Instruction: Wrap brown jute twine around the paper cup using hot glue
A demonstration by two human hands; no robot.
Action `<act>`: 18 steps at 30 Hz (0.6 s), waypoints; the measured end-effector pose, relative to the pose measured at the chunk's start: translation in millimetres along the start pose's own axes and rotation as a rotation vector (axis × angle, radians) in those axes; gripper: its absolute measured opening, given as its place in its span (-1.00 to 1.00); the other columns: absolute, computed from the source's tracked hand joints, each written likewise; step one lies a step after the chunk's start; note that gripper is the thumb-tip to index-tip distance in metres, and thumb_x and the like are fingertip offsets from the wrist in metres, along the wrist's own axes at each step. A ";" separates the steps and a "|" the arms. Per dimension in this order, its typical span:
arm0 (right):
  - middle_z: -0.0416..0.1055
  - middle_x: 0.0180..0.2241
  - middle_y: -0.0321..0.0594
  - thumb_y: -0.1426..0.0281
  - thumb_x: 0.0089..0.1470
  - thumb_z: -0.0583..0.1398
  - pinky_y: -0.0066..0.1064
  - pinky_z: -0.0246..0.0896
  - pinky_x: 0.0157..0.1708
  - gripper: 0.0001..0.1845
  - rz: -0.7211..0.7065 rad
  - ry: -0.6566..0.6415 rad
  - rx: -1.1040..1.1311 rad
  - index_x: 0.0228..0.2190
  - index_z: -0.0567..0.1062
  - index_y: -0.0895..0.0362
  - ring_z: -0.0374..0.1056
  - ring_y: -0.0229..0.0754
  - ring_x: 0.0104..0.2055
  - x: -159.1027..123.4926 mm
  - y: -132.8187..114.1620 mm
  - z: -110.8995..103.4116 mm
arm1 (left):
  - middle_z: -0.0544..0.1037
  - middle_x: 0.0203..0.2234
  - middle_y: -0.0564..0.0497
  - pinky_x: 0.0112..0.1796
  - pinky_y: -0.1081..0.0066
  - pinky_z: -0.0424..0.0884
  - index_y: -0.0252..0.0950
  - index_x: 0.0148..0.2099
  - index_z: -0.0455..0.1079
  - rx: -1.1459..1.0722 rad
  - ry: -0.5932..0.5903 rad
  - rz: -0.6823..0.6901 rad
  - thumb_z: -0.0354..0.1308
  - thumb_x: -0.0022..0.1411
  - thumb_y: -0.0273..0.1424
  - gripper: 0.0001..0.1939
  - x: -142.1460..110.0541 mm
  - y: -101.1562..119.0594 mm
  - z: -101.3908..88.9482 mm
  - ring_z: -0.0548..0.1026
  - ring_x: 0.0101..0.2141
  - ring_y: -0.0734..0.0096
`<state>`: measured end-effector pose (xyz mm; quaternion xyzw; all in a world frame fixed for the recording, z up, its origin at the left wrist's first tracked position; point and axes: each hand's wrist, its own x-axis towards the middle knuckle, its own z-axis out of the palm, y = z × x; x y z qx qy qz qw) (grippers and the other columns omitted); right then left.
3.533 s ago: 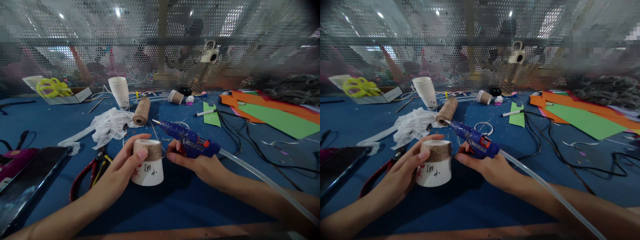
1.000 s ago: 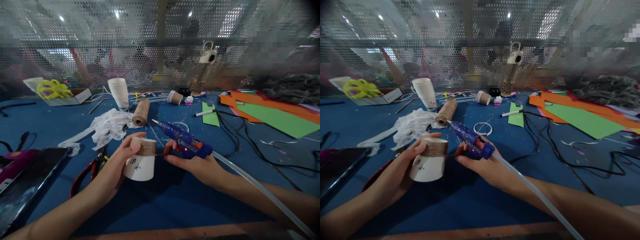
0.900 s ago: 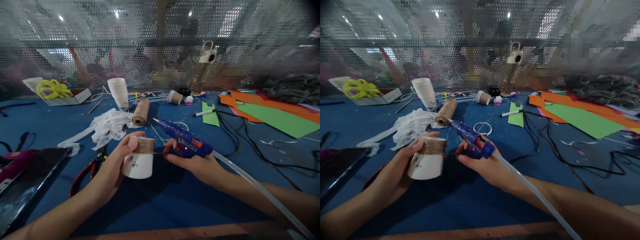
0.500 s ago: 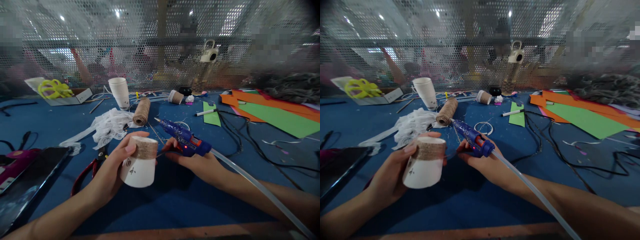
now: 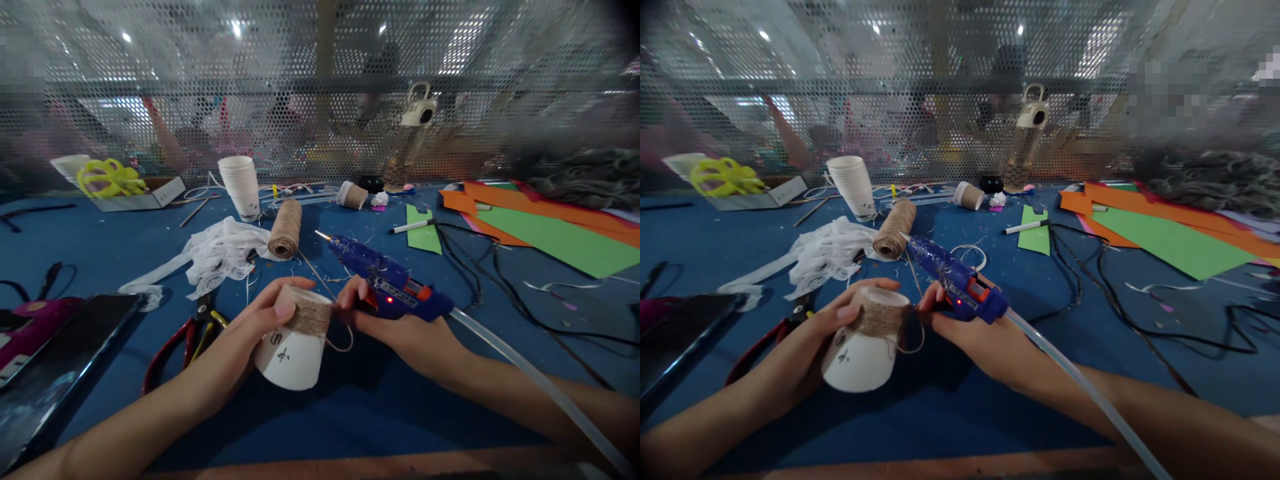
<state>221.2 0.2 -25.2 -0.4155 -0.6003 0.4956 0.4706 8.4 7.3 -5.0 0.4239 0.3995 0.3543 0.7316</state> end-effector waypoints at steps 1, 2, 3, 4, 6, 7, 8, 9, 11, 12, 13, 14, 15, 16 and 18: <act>0.41 -0.37 -0.41 0.44 0.05 0.29 -0.40 0.28 -0.13 -0.83 -0.001 -0.020 0.021 -0.43 0.37 0.05 0.37 -0.29 -0.26 -1.7 -0.9 -0.3 | 0.66 -0.32 -0.02 -0.39 0.44 0.42 -0.20 0.04 0.40 0.006 0.023 -0.013 0.28 0.17 -0.16 -0.57 0.7 0.5 0.8 0.61 -0.38 0.28; 0.41 -0.37 -0.41 0.45 0.05 0.29 -0.40 0.29 -0.13 -0.81 -0.002 -0.044 0.042 -0.43 0.35 0.05 0.38 -0.30 -0.26 -3.2 -1.6 -0.6 | 0.66 -0.31 -0.02 -0.39 0.43 0.42 -0.21 0.05 0.41 0.001 0.041 -0.027 0.27 0.18 -0.15 -0.57 1.4 1.0 1.2 0.60 -0.37 0.28; 0.41 -0.36 -0.41 0.44 0.07 0.29 -0.40 0.29 -0.13 -0.79 -0.001 -0.074 0.061 -0.43 0.33 0.04 0.39 -0.30 -0.25 -4.4 -2.0 -0.9 | 0.65 -0.30 -0.02 -0.37 0.42 0.43 -0.21 0.05 0.41 -0.013 0.049 -0.043 0.26 0.18 -0.15 -0.57 2.0 1.3 1.2 0.59 -0.36 0.27; 0.41 -0.36 -0.40 0.42 0.09 0.29 -0.39 0.30 -0.13 -0.79 -0.001 -0.109 0.072 -0.42 0.32 0.04 0.39 -0.29 -0.24 -5.3 -2.2 -1.2 | 0.65 -0.29 -0.02 -0.35 0.40 0.44 -0.21 0.05 0.42 -0.030 0.054 -0.060 0.26 0.19 -0.15 -0.57 2.3 1.4 0.8 0.59 -0.34 0.26; 0.40 -0.35 -0.38 0.39 0.11 0.29 -0.37 0.31 -0.13 -0.78 -0.002 -0.169 0.060 -0.42 0.31 0.05 0.39 -0.26 -0.22 -5.7 -2.3 -1.9 | 0.65 -0.27 -0.02 -0.31 0.40 0.44 -0.21 0.05 0.45 -0.061 0.044 -0.090 0.24 0.21 -0.15 -0.59 2.5 0.9 -1.4 0.58 -0.31 0.26; 0.40 -0.35 -0.38 0.38 0.12 0.29 -0.37 0.30 -0.12 -0.78 -0.002 -0.187 0.038 -0.42 0.31 0.05 0.38 -0.26 -0.22 -5.4 -2.4 -2.2 | 0.65 -0.24 -0.02 -0.30 0.41 0.44 -0.20 0.06 0.46 -0.070 0.033 -0.104 0.23 0.22 -0.15 -0.59 2.4 0.6 -2.7 0.58 -0.29 0.27; 0.39 -0.35 -0.38 0.39 0.12 0.29 -0.37 0.29 -0.12 -0.78 0.002 -0.201 0.012 -0.42 0.31 0.05 0.37 -0.27 -0.23 -4.8 -2.6 -2.4 | 0.65 -0.22 -0.03 -0.30 0.42 0.43 -0.19 0.07 0.47 -0.078 0.020 -0.118 0.22 0.23 -0.15 -0.60 2.3 0.3 -3.9 0.58 -0.27 0.27; 0.38 -0.35 -0.38 0.40 0.12 0.29 -0.37 0.28 -0.11 -0.78 0.011 -0.206 -0.003 -0.42 0.31 0.06 0.36 -0.29 -0.25 -4.0 -3.1 -2.4 | 0.65 -0.19 -0.03 -0.29 0.43 0.42 -0.18 0.08 0.47 -0.082 0.009 -0.130 0.21 0.24 -0.15 -0.60 2.2 0.2 -4.8 0.57 -0.25 0.26; 0.37 -0.36 -0.39 0.42 0.10 0.30 -0.38 0.27 -0.12 -0.77 0.034 -0.207 0.004 -0.42 0.30 0.06 0.34 -0.30 -0.28 -2.4 -4.5 -2.2 | 0.64 -0.16 -0.04 -0.29 0.42 0.42 -0.17 0.09 0.48 -0.090 -0.005 -0.148 0.20 0.25 -0.16 -0.60 2.3 0.6 -5.5 0.57 -0.23 0.24; 0.37 -0.37 -0.39 0.43 0.09 0.30 -0.38 0.27 -0.13 -0.76 0.044 -0.208 0.016 -0.42 0.30 0.06 0.34 -0.31 -0.29 -1.9 -5.4 -1.9 | 0.64 -0.16 -0.05 -0.28 0.41 0.42 -0.18 0.09 0.48 -0.090 -0.003 -0.156 0.21 0.25 -0.16 -0.59 2.7 0.9 -5.3 0.57 -0.23 0.23; 0.37 -0.38 -0.39 0.43 0.08 0.30 -0.37 0.28 -0.13 -0.75 0.050 -0.210 0.028 -0.42 0.29 0.07 0.35 -0.31 -0.29 -1.5 -6.3 -1.5 | 0.65 -0.17 -0.06 -0.27 0.41 0.41 -0.19 0.09 0.49 -0.088 0.001 -0.158 0.22 0.24 -0.16 -0.58 3.1 1.1 -5.0 0.57 -0.23 0.24; 0.37 -0.38 -0.39 0.43 0.08 0.31 -0.37 0.28 -0.13 -0.75 0.056 -0.211 0.038 -0.43 0.29 0.07 0.36 -0.30 -0.29 -1.3 -7.1 -1.1 | 0.65 -0.17 -0.06 -0.27 0.42 0.41 -0.21 0.10 0.48 -0.085 0.005 -0.157 0.23 0.23 -0.16 -0.57 3.7 1.1 -4.7 0.57 -0.23 0.25; 0.38 -0.38 -0.39 0.43 0.08 0.31 -0.37 0.28 -0.12 -0.74 0.063 -0.212 0.052 -0.43 0.28 0.07 0.36 -0.31 -0.29 -1.2 -7.7 -0.7 | 0.65 -0.16 -0.06 -0.26 0.42 0.41 -0.21 0.11 0.48 -0.083 0.005 -0.154 0.23 0.23 -0.15 -0.55 4.2 0.9 -4.5 0.56 -0.23 0.26; 0.38 -0.38 -0.39 0.44 0.07 0.32 -0.38 0.29 -0.12 -0.73 0.071 -0.216 0.073 -0.43 0.28 0.07 0.37 -0.31 -0.29 -1.3 -8.0 -0.3 | 0.65 -0.16 -0.06 -0.26 0.43 0.40 -0.22 0.11 0.47 -0.084 -0.002 -0.153 0.24 0.22 -0.14 -0.54 4.7 0.5 -4.5 0.56 -0.23 0.27; 0.39 -0.38 -0.39 0.46 0.08 0.31 -0.39 0.30 -0.11 -0.72 0.074 -0.233 0.128 -0.42 0.27 0.07 0.39 -0.32 -0.28 -1.6 -7.9 0.7 | 0.65 -0.15 -0.07 -0.25 0.44 0.40 -0.22 0.12 0.46 -0.097 -0.024 -0.147 0.23 0.23 -0.13 -0.54 5.5 -1.0 -5.2 0.56 -0.22 0.29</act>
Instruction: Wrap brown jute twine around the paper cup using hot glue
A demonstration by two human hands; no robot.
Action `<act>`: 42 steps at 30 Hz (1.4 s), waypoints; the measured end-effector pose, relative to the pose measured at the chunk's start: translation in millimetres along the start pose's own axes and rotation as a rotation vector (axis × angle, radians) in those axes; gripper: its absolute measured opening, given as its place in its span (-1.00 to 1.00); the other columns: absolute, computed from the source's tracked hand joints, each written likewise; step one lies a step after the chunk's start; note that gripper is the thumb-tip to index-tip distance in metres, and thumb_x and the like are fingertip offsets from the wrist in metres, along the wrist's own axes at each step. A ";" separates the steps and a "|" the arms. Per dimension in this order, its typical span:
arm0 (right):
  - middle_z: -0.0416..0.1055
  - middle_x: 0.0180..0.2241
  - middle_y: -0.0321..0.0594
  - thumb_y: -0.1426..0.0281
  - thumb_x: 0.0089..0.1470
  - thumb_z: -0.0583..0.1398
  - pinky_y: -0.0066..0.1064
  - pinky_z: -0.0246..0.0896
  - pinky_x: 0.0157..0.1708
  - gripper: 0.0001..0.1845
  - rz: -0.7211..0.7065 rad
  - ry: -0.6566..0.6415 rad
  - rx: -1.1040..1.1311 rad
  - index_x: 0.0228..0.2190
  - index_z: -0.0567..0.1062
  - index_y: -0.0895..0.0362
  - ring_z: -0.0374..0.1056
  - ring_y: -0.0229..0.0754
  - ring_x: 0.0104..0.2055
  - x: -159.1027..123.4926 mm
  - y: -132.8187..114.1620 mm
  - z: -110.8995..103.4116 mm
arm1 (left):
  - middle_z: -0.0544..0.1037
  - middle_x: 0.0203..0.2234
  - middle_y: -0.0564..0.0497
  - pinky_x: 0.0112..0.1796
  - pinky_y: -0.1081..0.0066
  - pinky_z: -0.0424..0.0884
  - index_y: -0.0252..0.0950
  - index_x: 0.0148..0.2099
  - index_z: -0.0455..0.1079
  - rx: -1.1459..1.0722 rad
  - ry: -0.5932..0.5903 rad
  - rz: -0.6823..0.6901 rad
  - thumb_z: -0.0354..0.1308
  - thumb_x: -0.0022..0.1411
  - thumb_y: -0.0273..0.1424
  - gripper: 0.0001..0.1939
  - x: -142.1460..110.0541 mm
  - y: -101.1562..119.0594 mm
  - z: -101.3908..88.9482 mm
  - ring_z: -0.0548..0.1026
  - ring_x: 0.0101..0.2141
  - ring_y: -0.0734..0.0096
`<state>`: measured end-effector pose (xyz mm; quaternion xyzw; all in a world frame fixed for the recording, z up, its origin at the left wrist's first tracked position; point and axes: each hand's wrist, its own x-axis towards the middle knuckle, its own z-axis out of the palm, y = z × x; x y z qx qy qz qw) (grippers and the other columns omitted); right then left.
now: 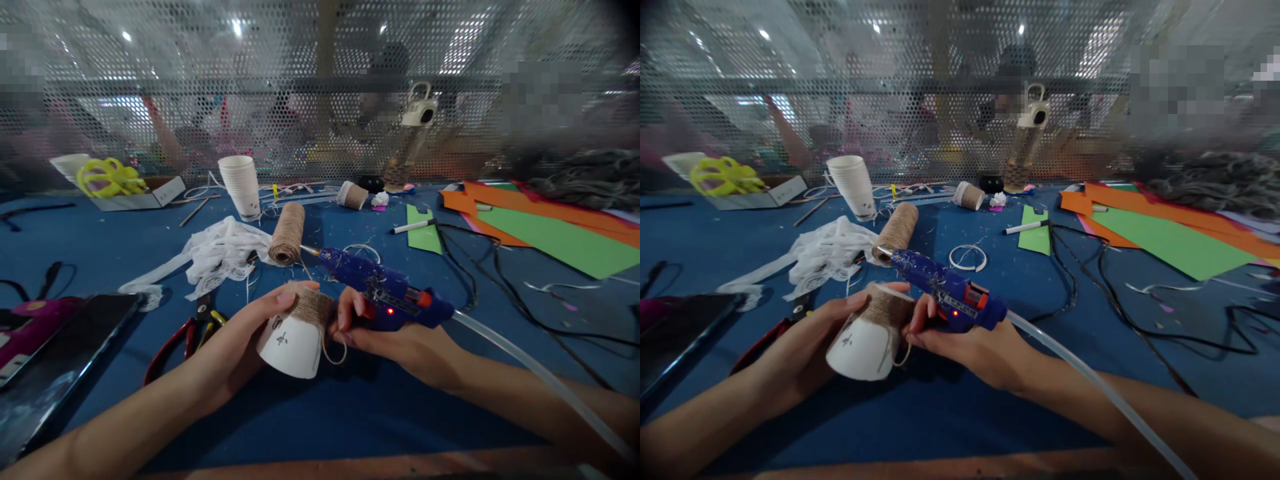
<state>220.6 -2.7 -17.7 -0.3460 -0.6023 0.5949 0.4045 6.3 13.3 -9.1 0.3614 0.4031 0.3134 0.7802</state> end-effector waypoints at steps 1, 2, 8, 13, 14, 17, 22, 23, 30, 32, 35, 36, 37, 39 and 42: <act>0.39 -0.37 -0.39 0.46 0.10 0.31 -0.40 0.30 -0.09 -0.73 -0.005 -0.021 0.014 -0.43 0.27 0.07 0.39 -0.33 -0.27 0.0 0.5 0.5 | 0.65 -0.16 -0.07 -0.24 0.43 0.41 -0.22 0.11 0.47 -0.007 -0.009 0.000 0.22 0.24 -0.15 -0.55 0.3 -0.7 -0.6 0.56 -0.22 0.30; 0.40 -0.38 -0.39 0.46 0.11 0.30 -0.40 0.30 -0.09 -0.73 -0.015 -0.043 0.026 -0.43 0.28 0.08 0.39 -0.33 -0.26 0.1 1.1 0.9 | 0.66 -0.17 -0.07 -0.25 0.43 0.41 -0.23 0.09 0.48 -0.014 -0.017 -0.001 0.22 0.25 -0.16 -0.57 0.6 -1.4 -1.1 0.56 -0.24 0.31; 0.40 -0.36 -0.38 0.42 0.11 0.32 -0.39 0.30 -0.11 -0.77 -0.012 -0.037 0.082 -0.42 0.34 0.08 0.36 -0.31 -0.26 -1.4 3.3 2.2 | 0.68 -0.26 -0.10 -0.27 0.39 0.43 -0.29 0.04 0.52 -0.043 -0.027 0.031 0.21 0.24 -0.22 -0.62 0.1 -1.2 0.0 0.58 -0.32 0.27; 0.40 -0.37 -0.33 0.28 0.04 0.37 -0.29 0.28 -0.10 -0.77 0.016 0.016 -0.065 -0.44 0.42 0.06 0.31 -0.21 -0.25 -2.8 2.2 0.1 | 0.69 -0.30 -0.08 -0.33 0.43 0.41 -0.31 0.01 0.55 -0.047 -0.012 0.039 0.23 0.22 -0.22 -0.63 -2.2 1.6 1.2 0.56 -0.37 0.32; 0.41 -0.36 -0.32 0.26 0.01 0.38 -0.27 0.28 -0.08 -0.74 0.018 0.041 -0.063 -0.45 0.41 0.06 0.31 -0.19 -0.24 -2.3 2.8 -0.9 | 0.69 -0.28 -0.08 -0.33 0.44 0.40 -0.30 0.01 0.55 -0.040 -0.004 0.035 0.23 0.21 -0.21 -0.62 -2.8 2.0 1.2 0.55 -0.37 0.32; 0.42 -0.30 -0.30 0.24 -0.01 0.40 -0.26 0.25 -0.04 -0.71 -0.025 0.105 -0.020 -0.45 0.40 0.06 0.33 -0.18 -0.18 1.1 6.4 -4.9 | 0.69 -0.25 -0.09 -0.32 0.46 0.39 -0.29 -0.01 0.57 -0.036 -0.005 0.034 0.24 0.20 -0.19 -0.62 -4.1 3.2 1.1 0.55 -0.34 0.31; 0.41 -0.26 -0.32 0.34 0.04 0.38 -0.34 0.23 -0.07 -0.71 -0.126 0.151 0.079 -0.45 0.34 0.06 0.32 -0.22 -0.16 7.4 12.1 -9.7 | 0.69 -0.25 -0.10 -0.31 0.45 0.39 -0.32 -0.08 0.61 -0.053 -0.049 0.077 0.23 0.21 -0.21 -0.66 -5.1 2.9 -0.2 0.57 -0.30 0.26; 0.40 -0.26 -0.33 0.36 0.05 0.38 -0.35 0.23 -0.07 -0.70 -0.132 0.160 0.095 -0.45 0.32 0.06 0.31 -0.22 -0.16 7.7 12.8 -9.9 | 0.69 -0.25 -0.11 -0.31 0.44 0.40 -0.32 -0.07 0.61 -0.055 -0.048 0.082 0.22 0.21 -0.21 -0.66 -5.1 2.5 -0.7 0.58 -0.29 0.25; 0.44 -0.22 -0.26 0.41 0.16 0.26 -0.28 0.23 0.00 -0.83 -0.137 0.148 0.052 -0.46 0.41 0.09 0.39 -0.19 -0.15 10.5 13.4 -16.9 | 0.69 -0.29 -0.15 -0.31 0.44 0.39 -0.37 -0.01 0.57 -0.033 -0.082 0.096 0.25 0.18 -0.21 -0.59 -6.7 3.3 1.6 0.59 -0.26 0.18; 0.46 -0.25 -0.26 0.45 0.13 0.25 -0.25 0.24 0.03 -0.86 -0.135 0.179 0.080 -0.47 0.45 0.10 0.39 -0.19 -0.17 18.1 11.4 -18.7 | 0.69 -0.30 -0.17 -0.31 0.43 0.38 -0.40 0.01 0.56 -0.021 -0.083 0.090 0.27 0.16 -0.19 -0.54 -7.4 4.3 2.9 0.59 -0.26 0.16; 0.45 -0.29 -0.28 0.49 0.05 0.25 -0.22 0.27 0.04 -0.84 -0.134 0.198 0.148 -0.53 0.43 0.12 0.39 -0.20 -0.18 37.5 6.6 -15.1 | 0.68 -0.29 -0.19 -0.28 0.42 0.39 -0.41 0.01 0.55 -0.008 -0.096 0.103 0.27 0.15 -0.19 -0.53 -7.3 3.9 2.5 0.58 -0.25 0.15; 0.44 -0.27 -0.28 0.49 0.03 0.24 -0.19 0.31 0.02 -0.85 -0.125 0.203 0.184 -0.54 0.41 0.12 0.39 -0.19 -0.17 45.3 4.8 -12.1 | 0.68 -0.28 -0.19 -0.27 0.41 0.39 -0.41 0.01 0.55 -0.006 -0.101 0.110 0.27 0.15 -0.19 -0.53 -7.0 3.3 1.8 0.58 -0.26 0.16; 0.43 -0.29 -0.30 0.48 0.00 0.24 -0.17 0.34 0.00 -0.87 -0.116 0.208 0.218 -0.53 0.40 0.12 0.39 -0.18 -0.16 53.3 3.2 -8.5 | 0.68 -0.27 -0.19 -0.27 0.41 0.39 -0.41 0.01 0.55 -0.005 -0.109 0.115 0.27 0.15 -0.20 -0.54 -6.5 2.5 1.1 0.58 -0.26 0.17; 0.43 -0.31 -0.29 0.44 -0.03 0.24 -0.14 0.38 -0.04 -0.94 -0.092 0.205 0.263 -0.48 0.43 0.11 0.40 -0.16 -0.15 68.7 0.8 -1.0 | 0.68 -0.25 -0.19 -0.26 0.41 0.38 -0.40 0.00 0.56 -0.004 -0.116 0.118 0.27 0.15 -0.20 -0.55 -5.5 1.2 -0.4 0.57 -0.27 0.18; 0.46 -0.36 -0.31 0.42 -0.08 0.26 -0.16 0.40 -0.10 -0.94 -0.053 0.210 0.272 -0.47 0.45 0.11 0.42 -0.17 -0.22 86.1 -0.4 5.5 | 0.68 -0.25 -0.19 -0.27 0.41 0.38 -0.40 0.00 0.56 0.004 -0.122 0.113 0.28 0.14 -0.19 -0.55 -4.3 0.7 -1.8 0.57 -0.27 0.17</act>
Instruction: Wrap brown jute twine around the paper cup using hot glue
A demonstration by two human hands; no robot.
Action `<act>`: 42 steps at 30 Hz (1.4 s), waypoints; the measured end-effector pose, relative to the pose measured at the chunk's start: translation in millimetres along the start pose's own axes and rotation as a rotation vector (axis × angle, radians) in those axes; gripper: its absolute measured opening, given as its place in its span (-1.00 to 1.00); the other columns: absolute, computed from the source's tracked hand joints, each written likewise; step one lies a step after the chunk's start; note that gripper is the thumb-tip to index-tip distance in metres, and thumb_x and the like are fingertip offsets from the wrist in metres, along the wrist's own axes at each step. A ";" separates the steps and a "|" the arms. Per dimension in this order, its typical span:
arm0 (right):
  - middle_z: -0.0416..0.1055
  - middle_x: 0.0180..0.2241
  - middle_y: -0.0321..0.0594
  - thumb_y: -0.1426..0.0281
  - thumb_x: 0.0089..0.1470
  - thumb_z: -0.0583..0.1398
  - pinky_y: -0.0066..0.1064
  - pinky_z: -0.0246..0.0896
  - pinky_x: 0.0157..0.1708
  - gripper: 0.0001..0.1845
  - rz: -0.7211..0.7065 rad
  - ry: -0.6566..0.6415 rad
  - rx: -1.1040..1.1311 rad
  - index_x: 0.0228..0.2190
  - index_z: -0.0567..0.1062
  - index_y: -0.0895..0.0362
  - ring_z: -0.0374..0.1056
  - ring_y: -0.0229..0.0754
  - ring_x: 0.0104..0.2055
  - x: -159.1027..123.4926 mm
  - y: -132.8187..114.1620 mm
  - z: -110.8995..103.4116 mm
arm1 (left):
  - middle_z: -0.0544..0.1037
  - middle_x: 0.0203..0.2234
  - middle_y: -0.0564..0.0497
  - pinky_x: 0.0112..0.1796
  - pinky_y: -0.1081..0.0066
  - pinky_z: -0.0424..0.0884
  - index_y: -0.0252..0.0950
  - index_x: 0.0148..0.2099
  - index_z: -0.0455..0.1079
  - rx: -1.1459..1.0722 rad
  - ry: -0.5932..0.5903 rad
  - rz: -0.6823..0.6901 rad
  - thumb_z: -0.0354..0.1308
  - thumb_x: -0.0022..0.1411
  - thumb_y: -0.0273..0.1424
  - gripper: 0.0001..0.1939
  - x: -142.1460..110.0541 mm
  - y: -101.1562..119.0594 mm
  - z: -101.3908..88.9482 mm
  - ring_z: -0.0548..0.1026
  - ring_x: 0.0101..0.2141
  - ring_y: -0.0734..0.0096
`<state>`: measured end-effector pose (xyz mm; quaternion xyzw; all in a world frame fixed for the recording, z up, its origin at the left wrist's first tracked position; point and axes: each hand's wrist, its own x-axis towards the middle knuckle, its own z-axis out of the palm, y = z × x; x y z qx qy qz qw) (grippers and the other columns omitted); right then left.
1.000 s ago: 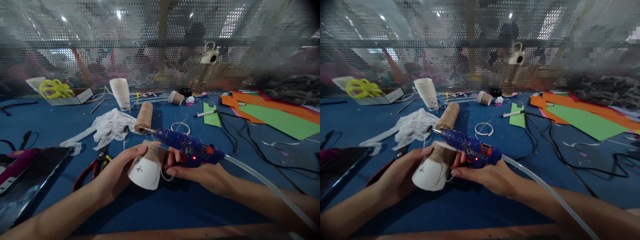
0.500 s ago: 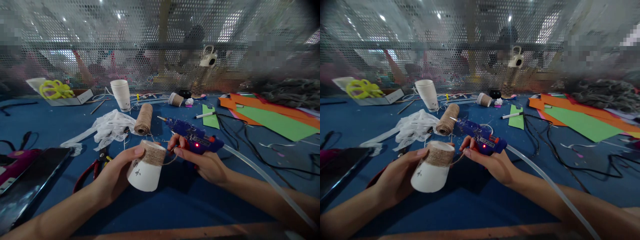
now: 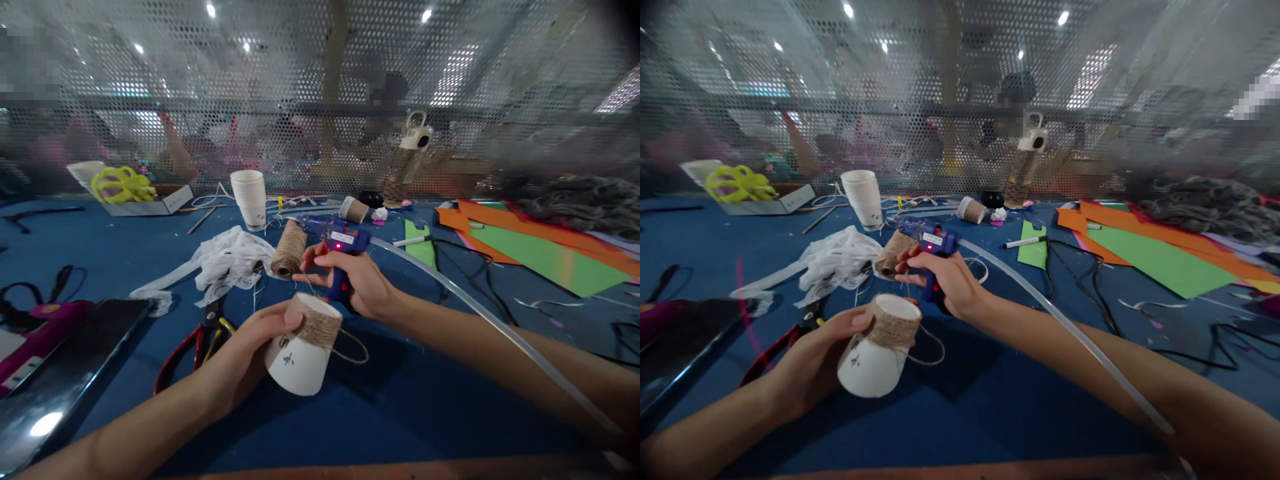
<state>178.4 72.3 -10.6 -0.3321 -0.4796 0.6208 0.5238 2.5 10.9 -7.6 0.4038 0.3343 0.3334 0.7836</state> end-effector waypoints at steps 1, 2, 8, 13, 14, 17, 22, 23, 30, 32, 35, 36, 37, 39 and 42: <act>0.46 -0.40 -0.31 0.44 -0.10 0.27 -0.17 0.40 -0.12 -0.95 0.016 0.002 -0.025 -0.49 0.47 0.12 0.42 -0.18 -0.28 3.4 0.2 1.0 | 0.68 -0.25 -0.19 -0.27 0.41 0.38 -0.39 0.00 0.56 0.003 -0.003 -0.001 0.27 0.15 -0.19 -0.54 0.1 0.0 -0.3 0.57 -0.26 0.18; 0.46 -0.45 -0.31 0.47 -0.12 0.28 -0.18 0.38 -0.13 -0.95 0.029 0.011 -0.055 -0.51 0.49 0.13 0.42 -0.19 -0.33 5.7 -0.2 1.1 | 0.68 -0.25 -0.19 -0.27 0.42 0.38 -0.39 0.00 0.56 0.006 -0.010 -0.003 0.27 0.16 -0.19 -0.55 0.0 0.0 -0.6 0.57 -0.27 0.19; 0.47 -0.49 -0.34 0.51 -0.11 0.28 -0.23 0.35 -0.11 -0.93 0.017 0.015 -0.096 -0.55 0.52 0.12 0.37 -0.27 -0.42 5.2 -9.7 5.1 | 0.68 -0.26 -0.16 -0.25 0.41 0.37 -0.37 0.01 0.56 -0.006 -0.043 -0.008 0.22 0.21 -0.25 -0.60 -0.8 -2.8 -2.8 0.56 -0.30 0.24; 0.48 -0.41 -0.32 0.44 -0.09 0.28 -0.21 0.39 -0.09 -0.95 0.064 -0.098 0.027 -0.51 0.48 0.13 0.44 -0.24 -0.35 9.7 -3.3 18.3 | 0.67 -0.30 -0.16 -0.27 0.42 0.37 -0.38 -0.04 0.57 -0.005 -0.021 -0.009 0.25 0.18 -0.24 -0.62 0.0 -2.9 -2.4 0.55 -0.34 0.26; 0.48 -0.40 -0.31 0.43 -0.08 0.28 -0.21 0.39 -0.07 -0.94 0.068 -0.107 0.043 -0.50 0.48 0.13 0.45 -0.23 -0.33 11.2 -0.3 19.5 | 0.67 -0.30 -0.16 -0.28 0.42 0.37 -0.38 -0.05 0.58 -0.004 -0.024 -0.009 0.25 0.18 -0.24 -0.62 0.3 -2.6 -2.3 0.54 -0.34 0.27; 0.49 -0.37 -0.30 0.43 -0.06 0.28 -0.22 0.35 -0.04 -0.95 0.053 -0.122 0.055 -0.47 0.49 0.13 0.44 -0.25 -0.33 13.7 5.9 20.2 | 0.67 -0.28 -0.16 -0.26 0.43 0.36 -0.37 -0.01 0.57 0.004 -0.045 -0.014 0.24 0.20 -0.24 -0.61 1.1 -2.9 -2.8 0.55 -0.32 0.27; 0.49 -0.36 -0.30 0.47 -0.06 0.28 -0.25 0.32 -0.03 -0.97 0.024 -0.130 0.046 -0.47 0.50 0.14 0.44 -0.25 -0.32 11.0 3.0 23.0 | 0.67 -0.27 -0.15 -0.27 0.43 0.35 -0.36 0.02 0.55 0.015 -0.068 -0.019 0.21 0.22 -0.25 -0.61 1.9 -5.3 -6.1 0.53 -0.34 0.31; 0.49 -0.36 -0.30 0.47 -0.05 0.27 -0.24 0.32 -0.02 -0.97 0.020 -0.136 0.052 -0.47 0.49 0.14 0.45 -0.24 -0.31 10.1 1.8 24.9 | 0.67 -0.27 -0.15 -0.28 0.43 0.35 -0.36 0.01 0.55 0.018 -0.065 -0.019 0.20 0.23 -0.25 -0.61 1.8 -5.4 -6.3 0.53 -0.34 0.32; 0.51 -0.35 -0.30 0.46 -0.01 0.27 -0.19 0.26 0.08 -0.94 -0.099 -0.118 0.037 -0.47 0.47 0.12 0.50 -0.18 -0.24 8.3 1.5 29.4 | 0.66 -0.29 -0.14 -0.28 0.44 0.36 -0.36 0.00 0.56 0.028 -0.057 -0.013 0.22 0.21 -0.24 -0.61 0.5 -3.2 -3.4 0.52 -0.35 0.33; 0.53 -0.35 -0.30 0.45 0.02 0.26 -0.19 0.23 0.12 -0.96 -0.156 -0.085 0.036 -0.45 0.48 0.12 0.50 -0.17 -0.20 10.6 0.8 23.8 | 0.66 -0.28 -0.15 -0.28 0.44 0.36 -0.37 0.01 0.55 0.035 -0.068 -0.021 0.24 0.18 -0.21 -0.57 0.6 -2.7 -2.5 0.52 -0.34 0.31; 0.52 -0.38 -0.33 0.48 0.02 0.24 -0.21 0.24 0.11 -0.96 -0.228 -0.054 0.052 -0.43 0.48 0.11 0.51 -0.18 -0.21 15.6 -5.0 13.4 | 0.66 -0.26 -0.16 -0.28 0.44 0.36 -0.37 0.03 0.55 0.031 -0.072 -0.026 0.26 0.16 -0.19 -0.54 0.3 -2.8 -2.1 0.53 -0.32 0.30; 0.51 -0.40 -0.34 0.49 0.01 0.24 -0.21 0.27 0.08 -0.95 -0.246 -0.047 0.058 -0.44 0.47 0.10 0.51 -0.18 -0.22 17.5 -8.1 10.3 | 0.66 -0.26 -0.16 -0.27 0.44 0.36 -0.36 0.03 0.55 0.025 -0.078 -0.026 0.26 0.16 -0.19 -0.54 0.0 -3.1 -2.3 0.53 -0.32 0.30; 0.51 -0.40 -0.35 0.49 0.00 0.24 -0.20 0.28 0.06 -0.94 -0.261 -0.036 0.065 -0.44 0.46 0.10 0.52 -0.18 -0.23 19.6 -11.4 7.5 | 0.67 -0.25 -0.15 -0.27 0.45 0.36 -0.35 0.03 0.55 0.019 -0.087 -0.026 0.27 0.16 -0.20 -0.54 -0.4 -3.3 -2.6 0.54 -0.31 0.31; 0.51 -0.40 -0.35 0.48 -0.02 0.24 -0.21 0.29 0.06 -0.93 -0.302 -0.017 0.077 -0.47 0.44 0.10 0.52 -0.18 -0.24 24.2 -17.8 2.9 | 0.67 -0.22 -0.14 -0.27 0.46 0.37 -0.33 0.03 0.56 0.009 -0.098 -0.030 0.28 0.15 -0.21 -0.56 -1.2 -3.7 -3.5 0.55 -0.30 0.32; 0.50 -0.42 -0.34 0.49 -0.06 0.25 -0.22 0.28 0.07 -0.92 -0.381 0.036 0.086 -0.50 0.43 0.10 0.51 -0.19 -0.24 31.3 -25.5 -3.2 | 0.67 -0.21 -0.12 -0.27 0.48 0.37 -0.31 0.04 0.56 0.007 -0.122 -0.040 0.27 0.16 -0.22 -0.57 -2.2 -3.4 -4.2 0.56 -0.31 0.36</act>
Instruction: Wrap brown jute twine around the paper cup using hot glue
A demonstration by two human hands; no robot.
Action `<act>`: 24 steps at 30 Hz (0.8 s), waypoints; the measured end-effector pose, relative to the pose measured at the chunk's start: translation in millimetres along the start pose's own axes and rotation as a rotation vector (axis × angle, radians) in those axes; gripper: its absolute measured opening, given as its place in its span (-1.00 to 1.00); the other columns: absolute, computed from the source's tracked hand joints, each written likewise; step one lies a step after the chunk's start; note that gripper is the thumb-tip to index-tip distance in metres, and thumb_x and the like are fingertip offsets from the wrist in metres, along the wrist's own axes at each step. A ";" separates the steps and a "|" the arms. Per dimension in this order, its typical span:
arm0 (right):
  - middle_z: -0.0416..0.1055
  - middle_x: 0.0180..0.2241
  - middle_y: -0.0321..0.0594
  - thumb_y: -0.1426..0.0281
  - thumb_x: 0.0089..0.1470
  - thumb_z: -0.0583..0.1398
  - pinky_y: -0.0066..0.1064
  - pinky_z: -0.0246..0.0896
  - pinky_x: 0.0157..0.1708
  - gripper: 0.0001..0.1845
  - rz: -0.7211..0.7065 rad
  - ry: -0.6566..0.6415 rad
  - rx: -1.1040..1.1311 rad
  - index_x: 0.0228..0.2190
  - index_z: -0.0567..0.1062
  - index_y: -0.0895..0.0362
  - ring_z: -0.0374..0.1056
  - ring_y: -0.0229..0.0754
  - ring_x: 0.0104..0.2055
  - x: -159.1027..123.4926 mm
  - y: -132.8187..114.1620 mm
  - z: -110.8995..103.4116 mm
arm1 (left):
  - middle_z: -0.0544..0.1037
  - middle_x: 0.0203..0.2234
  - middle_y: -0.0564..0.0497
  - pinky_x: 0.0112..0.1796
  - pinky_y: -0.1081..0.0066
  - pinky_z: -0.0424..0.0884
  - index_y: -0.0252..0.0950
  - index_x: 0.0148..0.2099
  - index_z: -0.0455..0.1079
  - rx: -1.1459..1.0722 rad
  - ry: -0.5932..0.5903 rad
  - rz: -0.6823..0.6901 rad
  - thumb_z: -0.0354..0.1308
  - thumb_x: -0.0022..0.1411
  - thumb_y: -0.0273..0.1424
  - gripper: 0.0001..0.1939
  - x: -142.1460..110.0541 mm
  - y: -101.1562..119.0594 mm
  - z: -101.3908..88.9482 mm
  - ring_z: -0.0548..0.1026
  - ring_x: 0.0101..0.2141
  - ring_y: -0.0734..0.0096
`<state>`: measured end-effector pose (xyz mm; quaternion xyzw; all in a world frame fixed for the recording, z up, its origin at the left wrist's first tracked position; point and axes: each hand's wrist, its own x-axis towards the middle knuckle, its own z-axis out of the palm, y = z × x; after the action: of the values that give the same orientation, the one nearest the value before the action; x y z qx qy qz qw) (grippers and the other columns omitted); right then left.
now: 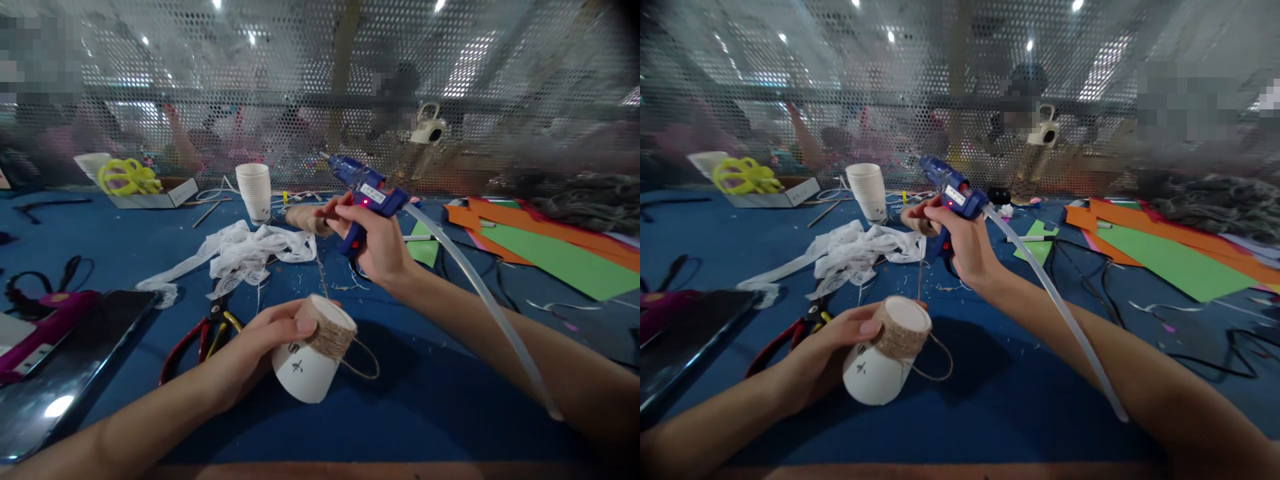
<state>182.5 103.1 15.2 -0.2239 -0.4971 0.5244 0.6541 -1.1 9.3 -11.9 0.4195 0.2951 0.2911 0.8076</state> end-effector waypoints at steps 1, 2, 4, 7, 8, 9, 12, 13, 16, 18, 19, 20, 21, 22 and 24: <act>0.50 -0.42 -0.34 0.49 -0.07 0.24 -0.23 0.29 0.07 -0.92 -0.025 0.016 -0.004 -0.50 0.43 0.09 0.51 -0.18 -0.24 2.7 -1.2 -2.0 | 0.67 -0.22 -0.11 -0.27 0.48 0.37 -0.31 0.04 0.56 0.001 -0.009 0.000 0.27 0.16 -0.22 -0.56 -0.2 0.5 0.0 0.55 -0.32 0.37; 0.49 -0.41 -0.35 0.49 -0.08 0.24 -0.23 0.31 0.05 -0.92 -0.050 0.030 -0.020 -0.50 0.43 0.09 0.50 -0.18 -0.23 5.1 -2.2 -4.1 | 0.67 -0.23 -0.11 -0.26 0.48 0.37 -0.31 0.04 0.55 0.003 -0.016 -0.001 0.27 0.15 -0.21 -0.55 -0.3 1.2 0.2 0.55 -0.32 0.38; 0.48 -0.40 -0.35 0.47 -0.07 0.24 -0.22 0.33 0.02 -0.92 -0.088 0.051 -0.085 -0.48 0.42 0.07 0.50 -0.16 -0.21 8.7 -3.3 -9.0 | 0.67 -0.23 -0.11 -0.24 0.48 0.37 -0.31 0.05 0.55 0.010 -0.013 -0.010 0.30 0.11 -0.20 -0.52 -0.6 2.9 0.9 0.56 -0.31 0.37; 0.47 -0.40 -0.34 0.44 -0.06 0.23 -0.22 0.34 0.01 -0.93 -0.108 0.090 -0.193 -0.49 0.40 0.07 0.50 -0.15 -0.19 11.3 -1.3 -18.3 | 0.67 -0.20 -0.12 -0.22 0.46 0.38 -0.30 0.09 0.53 0.030 0.000 -0.031 0.34 0.06 -0.17 -0.44 -1.5 5.5 2.2 0.56 -0.27 0.32; 0.48 -0.40 -0.33 0.44 -0.06 0.23 -0.23 0.34 0.01 -0.93 -0.104 0.109 -0.214 -0.49 0.40 0.06 0.50 -0.15 -0.19 11.1 0.5 -22.0 | 0.67 -0.19 -0.13 -0.22 0.45 0.38 -0.30 0.10 0.52 0.036 -0.002 -0.034 0.34 0.05 -0.16 -0.42 -1.9 6.0 2.6 0.56 -0.27 0.31; 0.48 -0.40 -0.34 0.43 -0.06 0.24 -0.23 0.33 0.01 -0.93 -0.094 0.128 -0.232 -0.49 0.40 0.06 0.49 -0.15 -0.18 10.3 2.7 -26.0 | 0.66 -0.19 -0.13 -0.23 0.45 0.38 -0.30 0.11 0.51 0.041 -0.010 -0.035 0.34 0.05 -0.16 -0.41 -2.2 6.4 3.0 0.56 -0.27 0.31; 0.50 -0.39 -0.34 0.42 -0.03 0.26 -0.24 0.32 0.00 -0.94 -0.045 0.190 -0.317 -0.47 0.44 0.05 0.48 -0.15 -0.16 2.5 9.6 -38.7 | 0.66 -0.18 -0.13 -0.22 0.44 0.39 -0.27 0.10 0.52 0.035 -0.019 -0.030 0.34 0.05 -0.16 -0.43 -2.9 6.4 3.4 0.56 -0.27 0.31; 0.51 -0.38 -0.33 0.41 0.00 0.27 -0.22 0.30 0.02 -0.95 -0.016 0.203 -0.351 -0.46 0.47 0.05 0.47 -0.14 -0.14 -2.2 11.1 -42.3 | 0.66 -0.17 -0.12 -0.21 0.44 0.39 -0.27 0.09 0.53 0.030 -0.018 -0.028 0.34 0.05 -0.16 -0.43 -3.0 6.3 3.3 0.56 -0.26 0.30; 0.54 -0.35 -0.30 0.39 0.02 0.32 -0.20 0.22 0.11 -0.96 0.065 0.177 -0.437 -0.45 0.56 0.06 0.46 -0.13 -0.08 -21.5 10.4 -46.2 | 0.67 -0.17 -0.11 -0.19 0.42 0.41 -0.23 0.09 0.54 0.010 -0.027 -0.017 0.34 0.05 -0.18 -0.46 -3.8 5.6 1.9 0.57 -0.26 0.29; 0.57 -0.27 -0.28 0.33 0.05 0.33 -0.18 0.25 0.11 -0.94 0.129 0.121 -0.442 -0.39 0.58 0.05 0.46 -0.11 -0.04 -36.5 5.7 -42.0 | 0.68 -0.18 -0.09 -0.19 0.42 0.42 -0.20 0.07 0.55 -0.005 -0.049 -0.004 0.34 0.06 -0.20 -0.50 -4.9 5.2 1.2 0.59 -0.28 0.31; 0.58 -0.24 -0.27 0.30 0.08 0.31 -0.16 0.30 0.08 -0.91 0.165 0.082 -0.429 -0.37 0.59 0.04 0.47 -0.10 -0.04 -43.7 2.7 -38.5 | 0.68 -0.19 -0.08 -0.18 0.42 0.42 -0.19 0.07 0.56 -0.016 -0.059 0.003 0.34 0.07 -0.22 -0.52 -5.7 5.1 1.1 0.59 -0.27 0.31; 0.59 -0.22 -0.26 0.28 0.11 0.29 -0.14 0.34 0.05 -0.89 0.198 0.041 -0.413 -0.34 0.59 0.04 0.49 -0.09 -0.04 -50.4 -0.4 -34.5 | 0.68 -0.19 -0.07 -0.17 0.42 0.43 -0.18 0.07 0.56 -0.028 -0.077 0.016 0.34 0.08 -0.23 -0.52 -6.5 5.0 1.3 0.59 -0.25 0.30; 0.59 -0.20 -0.24 0.28 0.12 0.28 -0.13 0.37 0.03 -0.88 0.231 -0.003 -0.395 -0.33 0.59 0.05 0.50 -0.08 -0.04 -56.3 -3.4 -30.6 | 0.69 -0.20 -0.07 -0.16 0.42 0.43 -0.19 0.08 0.56 -0.041 -0.107 0.021 0.34 0.07 -0.24 -0.51 -7.4 5.0 1.6 0.59 -0.22 0.29; 0.59 -0.19 -0.25 0.28 0.13 0.27 -0.13 0.39 0.03 -0.87 0.251 -0.038 -0.381 -0.31 0.60 0.05 0.51 -0.08 -0.05 -61.4 -6.0 -27.3 | 0.69 -0.20 -0.07 -0.15 0.42 0.43 -0.20 0.08 0.55 -0.063 -0.128 0.017 0.36 0.05 -0.24 -0.49 -8.3 5.0 2.0 0.60 -0.22 0.29; 0.59 -0.16 -0.26 0.26 0.16 0.25 -0.13 0.37 0.06 -0.84 0.277 -0.113 -0.377 -0.28 0.60 0.04 0.51 -0.09 -0.05 -68.6 -10.2 -23.4 | 0.69 -0.21 -0.07 -0.15 0.42 0.44 -0.23 0.08 0.55 -0.083 -0.154 0.006 0.38 0.02 -0.25 -0.46 -9.8 5.0 2.7 0.60 -0.22 0.27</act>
<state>211.0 42.6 -14.5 -0.3783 -0.5866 0.5187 0.4937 -6.7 3.3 -4.1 0.4078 0.2185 0.2722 0.8437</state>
